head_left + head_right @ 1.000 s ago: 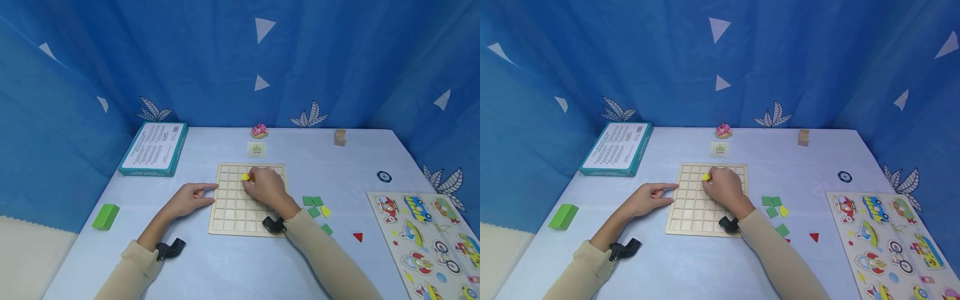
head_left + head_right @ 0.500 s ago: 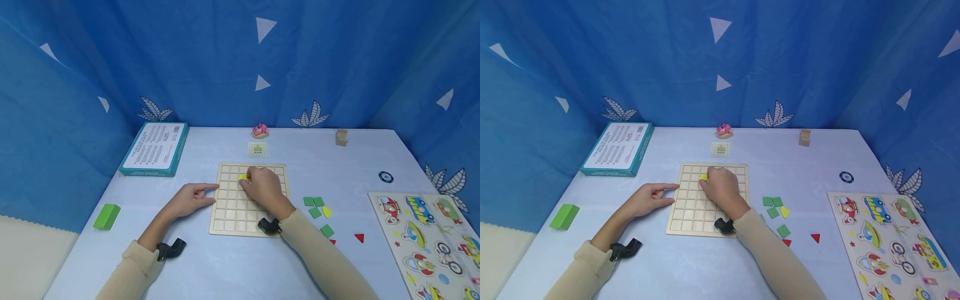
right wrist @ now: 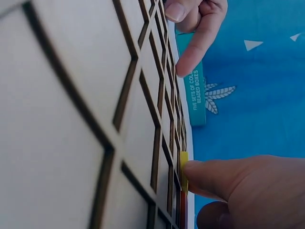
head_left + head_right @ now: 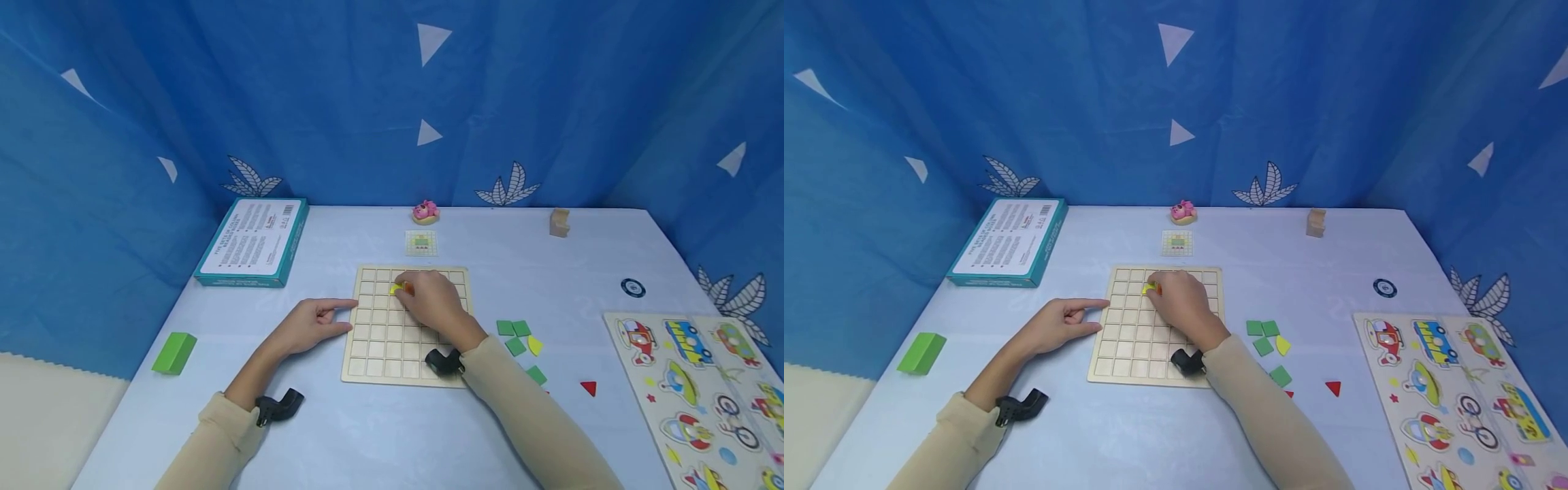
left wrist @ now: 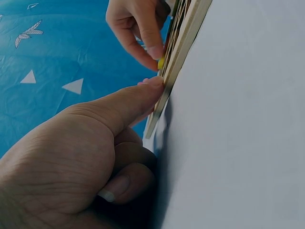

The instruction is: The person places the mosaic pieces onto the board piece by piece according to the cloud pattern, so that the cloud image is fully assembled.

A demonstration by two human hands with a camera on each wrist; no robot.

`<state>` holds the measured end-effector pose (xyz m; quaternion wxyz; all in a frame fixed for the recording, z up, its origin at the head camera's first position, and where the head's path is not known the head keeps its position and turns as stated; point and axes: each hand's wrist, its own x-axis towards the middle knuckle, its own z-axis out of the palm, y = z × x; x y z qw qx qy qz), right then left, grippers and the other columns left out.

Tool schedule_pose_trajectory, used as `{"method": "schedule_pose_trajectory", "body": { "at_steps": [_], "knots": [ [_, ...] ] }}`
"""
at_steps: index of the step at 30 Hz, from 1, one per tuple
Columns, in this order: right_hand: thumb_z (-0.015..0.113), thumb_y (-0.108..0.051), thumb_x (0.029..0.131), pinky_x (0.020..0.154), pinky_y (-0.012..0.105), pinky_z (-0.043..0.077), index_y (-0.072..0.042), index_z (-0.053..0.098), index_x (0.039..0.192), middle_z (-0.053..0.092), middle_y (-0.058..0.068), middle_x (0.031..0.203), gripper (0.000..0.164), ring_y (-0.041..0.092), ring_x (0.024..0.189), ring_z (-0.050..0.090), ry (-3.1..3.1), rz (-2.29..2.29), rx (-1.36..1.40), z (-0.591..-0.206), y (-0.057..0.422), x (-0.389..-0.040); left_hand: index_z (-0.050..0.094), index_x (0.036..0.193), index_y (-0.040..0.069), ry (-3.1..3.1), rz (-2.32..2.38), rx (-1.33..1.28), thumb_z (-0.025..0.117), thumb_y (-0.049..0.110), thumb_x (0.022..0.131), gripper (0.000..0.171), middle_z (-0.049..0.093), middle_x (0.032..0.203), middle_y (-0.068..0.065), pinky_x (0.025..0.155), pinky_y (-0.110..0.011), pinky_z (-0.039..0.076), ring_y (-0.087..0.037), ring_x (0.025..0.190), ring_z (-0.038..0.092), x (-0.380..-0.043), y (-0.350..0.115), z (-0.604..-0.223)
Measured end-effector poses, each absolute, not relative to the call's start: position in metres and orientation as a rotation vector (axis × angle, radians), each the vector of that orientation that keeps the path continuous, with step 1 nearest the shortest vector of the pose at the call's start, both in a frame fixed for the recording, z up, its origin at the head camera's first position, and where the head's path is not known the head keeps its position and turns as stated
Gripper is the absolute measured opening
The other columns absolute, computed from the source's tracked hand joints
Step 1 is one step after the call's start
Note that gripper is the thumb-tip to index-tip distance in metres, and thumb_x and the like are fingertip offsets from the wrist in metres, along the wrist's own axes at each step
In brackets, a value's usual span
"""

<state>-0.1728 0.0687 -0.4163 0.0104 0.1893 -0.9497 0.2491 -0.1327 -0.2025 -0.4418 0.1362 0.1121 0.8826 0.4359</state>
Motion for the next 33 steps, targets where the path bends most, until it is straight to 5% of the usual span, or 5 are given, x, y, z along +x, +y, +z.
{"method": "schedule_pose_trajectory", "body": {
  "at_steps": [18, 26, 33],
  "knots": [
    [0.07, -0.022, 0.099, 0.052, 0.033, 0.036, -0.019, 0.075, 0.124, 0.051, 0.0, 0.059, 0.026, 0.019, 0.055, 0.047, -2.943, 0.947, 0.565, -0.387, 0.095, -0.169, 0.069, 0.134, 0.022, 2.564, 1.266, 0.335, 0.078, 0.028, 0.092, 0.044, 0.034, 0.055, 0.005, 0.059, -0.028, 0.035, -0.013, 0.05, 0.031, -0.132, -0.201, -0.443],
    [0.076, -0.019, 0.094, 0.051, 0.029, 0.035, -0.017, 0.075, 0.124, 0.044, -0.004, 0.057, 0.03, 0.015, 0.053, 0.043, -2.959, 0.884, 0.725, -0.373, 0.158, -0.141, 0.069, 0.134, 0.023, 2.567, 1.251, 0.342, 0.079, 0.028, 0.092, 0.044, 0.035, 0.055, 0.004, 0.057, -0.028, 0.034, -0.013, 0.05, 0.032, -0.134, -0.201, -0.443],
    [0.078, -0.017, 0.092, 0.05, 0.027, 0.036, -0.016, 0.075, 0.122, 0.043, -0.006, 0.058, 0.03, 0.013, 0.053, 0.044, -3.017, 0.851, 0.572, -0.382, 0.219, -0.109, 0.069, 0.134, 0.022, 2.571, 1.251, 0.328, 0.079, 0.028, 0.091, 0.045, 0.036, 0.055, 0.004, 0.055, -0.029, 0.032, -0.014, 0.05, 0.032, -0.133, -0.202, -0.44]
  ]
}}
